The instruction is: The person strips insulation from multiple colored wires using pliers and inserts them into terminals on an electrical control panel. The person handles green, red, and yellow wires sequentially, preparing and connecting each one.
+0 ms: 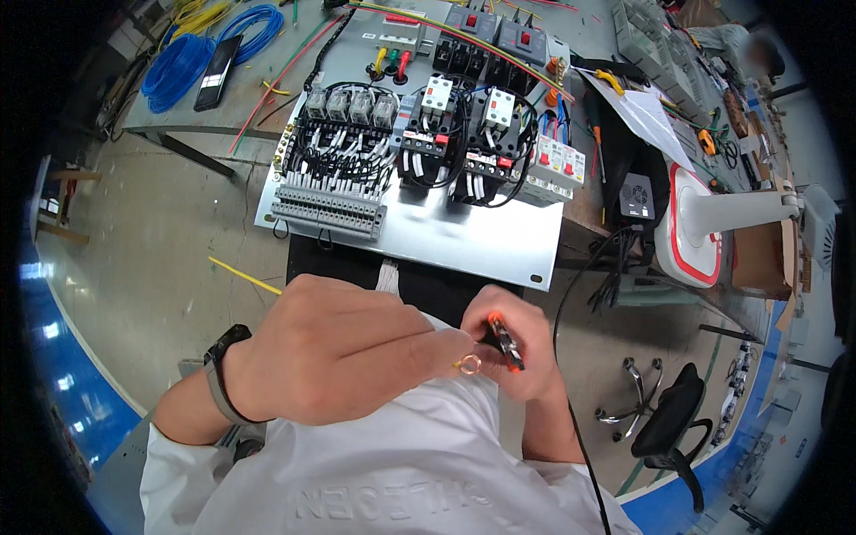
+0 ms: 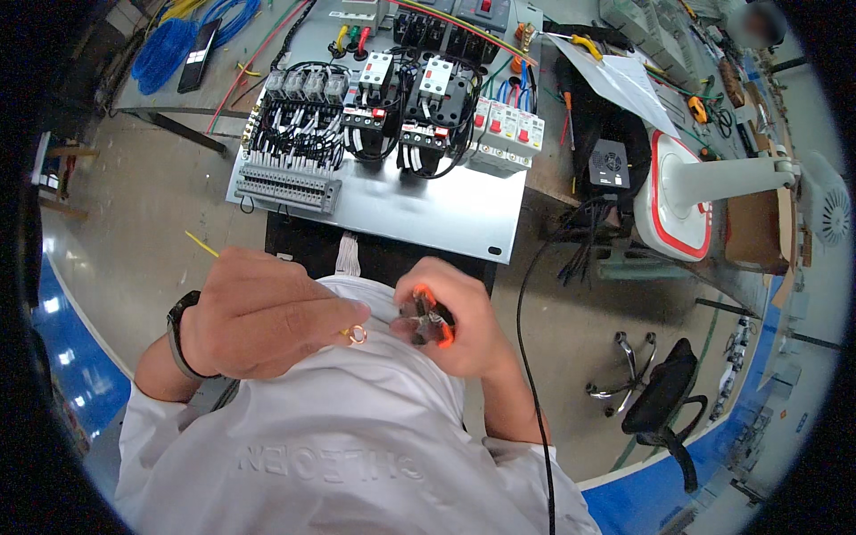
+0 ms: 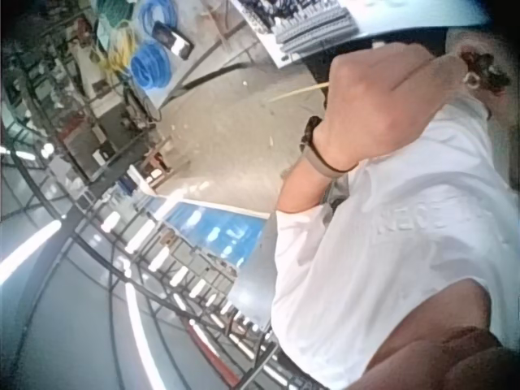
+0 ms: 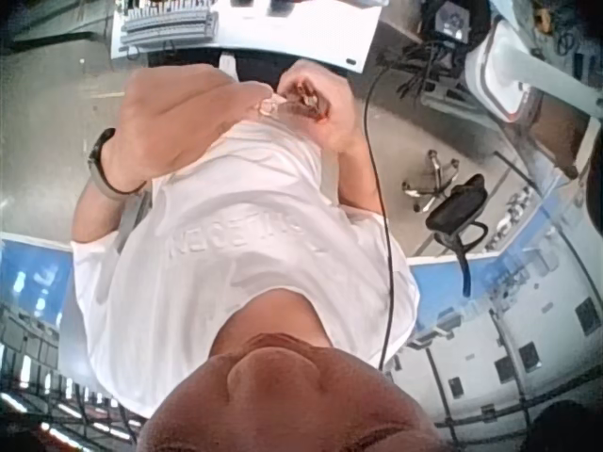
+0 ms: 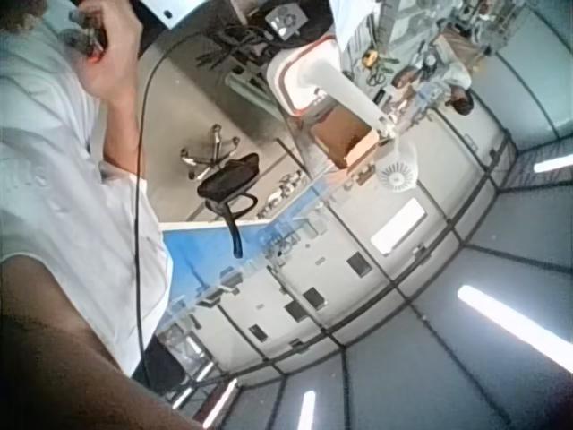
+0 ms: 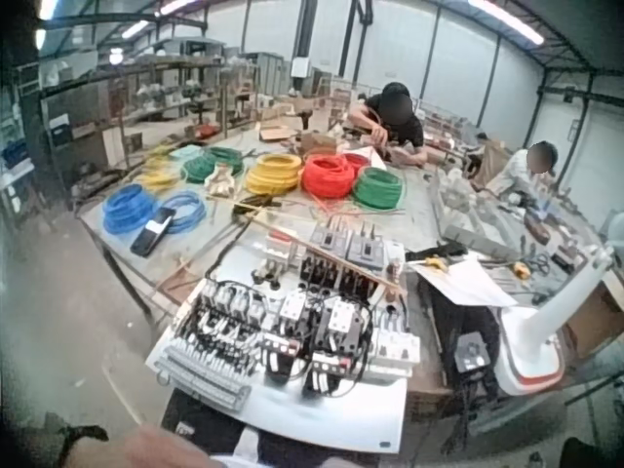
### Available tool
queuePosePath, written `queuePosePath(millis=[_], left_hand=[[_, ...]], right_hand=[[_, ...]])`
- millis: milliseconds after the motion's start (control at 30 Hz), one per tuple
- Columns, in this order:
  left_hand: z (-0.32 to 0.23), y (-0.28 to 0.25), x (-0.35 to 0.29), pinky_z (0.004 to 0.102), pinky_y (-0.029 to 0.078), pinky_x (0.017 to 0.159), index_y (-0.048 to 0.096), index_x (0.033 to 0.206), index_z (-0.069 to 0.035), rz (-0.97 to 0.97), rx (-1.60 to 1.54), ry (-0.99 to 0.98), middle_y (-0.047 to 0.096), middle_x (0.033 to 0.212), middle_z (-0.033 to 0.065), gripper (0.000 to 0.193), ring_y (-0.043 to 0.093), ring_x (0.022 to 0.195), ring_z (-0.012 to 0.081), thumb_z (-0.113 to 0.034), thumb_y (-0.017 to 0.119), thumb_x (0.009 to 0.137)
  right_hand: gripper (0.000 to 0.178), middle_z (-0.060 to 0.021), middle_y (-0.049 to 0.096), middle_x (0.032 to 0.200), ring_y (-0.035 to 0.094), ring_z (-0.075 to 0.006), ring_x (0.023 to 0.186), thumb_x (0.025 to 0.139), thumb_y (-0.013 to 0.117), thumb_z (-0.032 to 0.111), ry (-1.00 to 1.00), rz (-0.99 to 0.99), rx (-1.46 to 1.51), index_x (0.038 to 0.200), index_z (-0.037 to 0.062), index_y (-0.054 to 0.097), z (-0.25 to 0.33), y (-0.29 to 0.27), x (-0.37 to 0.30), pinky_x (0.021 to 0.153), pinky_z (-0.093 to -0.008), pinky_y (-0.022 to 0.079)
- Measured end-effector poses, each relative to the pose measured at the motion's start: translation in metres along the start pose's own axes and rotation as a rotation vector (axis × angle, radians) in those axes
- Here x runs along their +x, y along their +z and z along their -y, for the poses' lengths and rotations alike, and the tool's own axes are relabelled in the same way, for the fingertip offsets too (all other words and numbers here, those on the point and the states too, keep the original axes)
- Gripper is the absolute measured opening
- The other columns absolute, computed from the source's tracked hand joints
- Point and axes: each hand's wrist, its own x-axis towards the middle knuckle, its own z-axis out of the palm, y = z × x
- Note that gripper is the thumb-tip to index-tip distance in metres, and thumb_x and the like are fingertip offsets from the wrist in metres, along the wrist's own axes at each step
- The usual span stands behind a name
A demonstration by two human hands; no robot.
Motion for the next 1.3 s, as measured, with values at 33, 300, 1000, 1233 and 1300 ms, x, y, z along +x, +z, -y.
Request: queuePosePath(millis=[33, 300, 1000, 1233, 1300], left_hand=[[0.000, 0.001, 0.000, 0.0294, 0.044, 0.046, 0.080, 0.105, -0.008, 0.005, 0.007, 0.004, 0.075, 0.080, 0.0017, 0.029, 0.063, 0.054, 0.0158, -0.017, 0.090, 0.079], [0.000, 0.002, -0.002, 0.0276, 0.046, 0.048, 0.078, 0.110, -0.002, 0.025, 0.001, 0.062, 0.067, 0.079, 0.0012, 0.030, 0.064, 0.061, 0.0141, -0.011, 0.081, 0.082], [-0.004, 0.004, -0.001, 0.0295, 0.047, 0.046, 0.076, 0.099, -0.003, 0.038, -0.012, 0.033, 0.072, 0.076, 0.0033, 0.024, 0.066, 0.056, 0.0167, -0.015, 0.089, 0.082], [-0.005, 0.003, -0.002, 0.0287, 0.046, 0.046, 0.076, 0.101, -0.003, 0.031, -0.006, 0.036, 0.071, 0.075, 0.0028, 0.024, 0.066, 0.055, 0.0157, -0.014, 0.088, 0.082], [-0.005, 0.005, -0.003, 0.0286, 0.046, 0.046, 0.076, 0.101, -0.004, 0.018, -0.002, 0.038, 0.070, 0.075, 0.0025, 0.025, 0.065, 0.054, 0.0153, -0.013, 0.088, 0.082]], right_hand=[[0.026, -0.0110, 0.066, 0.092, 0.061, -0.0248, 0.078, 0.078, 0.082, 0.005, -0.108, -0.079, -0.105, 0.099, 0.0007, 0.067, -0.006, 0.001, 0.003, 0.072, -0.0338, 0.050], [0.033, -0.0124, 0.065, 0.087, 0.060, -0.0259, 0.075, 0.074, 0.085, 0.014, -0.314, -0.137, -0.390, 0.098, -0.0009, 0.069, -0.006, -0.004, 0.015, 0.069, -0.0348, 0.048], [0.027, -0.0088, 0.056, 0.073, 0.053, -0.0294, 0.061, 0.076, 0.087, 0.016, -0.342, -0.149, -0.357, 0.087, 0.0045, 0.065, 0.000, 0.005, 0.017, 0.058, -0.0395, 0.039], [0.030, -0.0086, 0.056, 0.072, 0.052, -0.0289, 0.060, 0.077, 0.090, 0.020, -0.368, -0.191, -0.330, 0.086, 0.0049, 0.065, -0.003, 0.010, 0.020, 0.058, -0.0392, 0.039], [0.031, -0.0085, 0.057, 0.072, 0.052, -0.0288, 0.060, 0.077, 0.090, 0.020, -0.367, -0.210, -0.332, 0.086, 0.0048, 0.065, -0.004, 0.012, 0.020, 0.058, -0.0392, 0.039]])
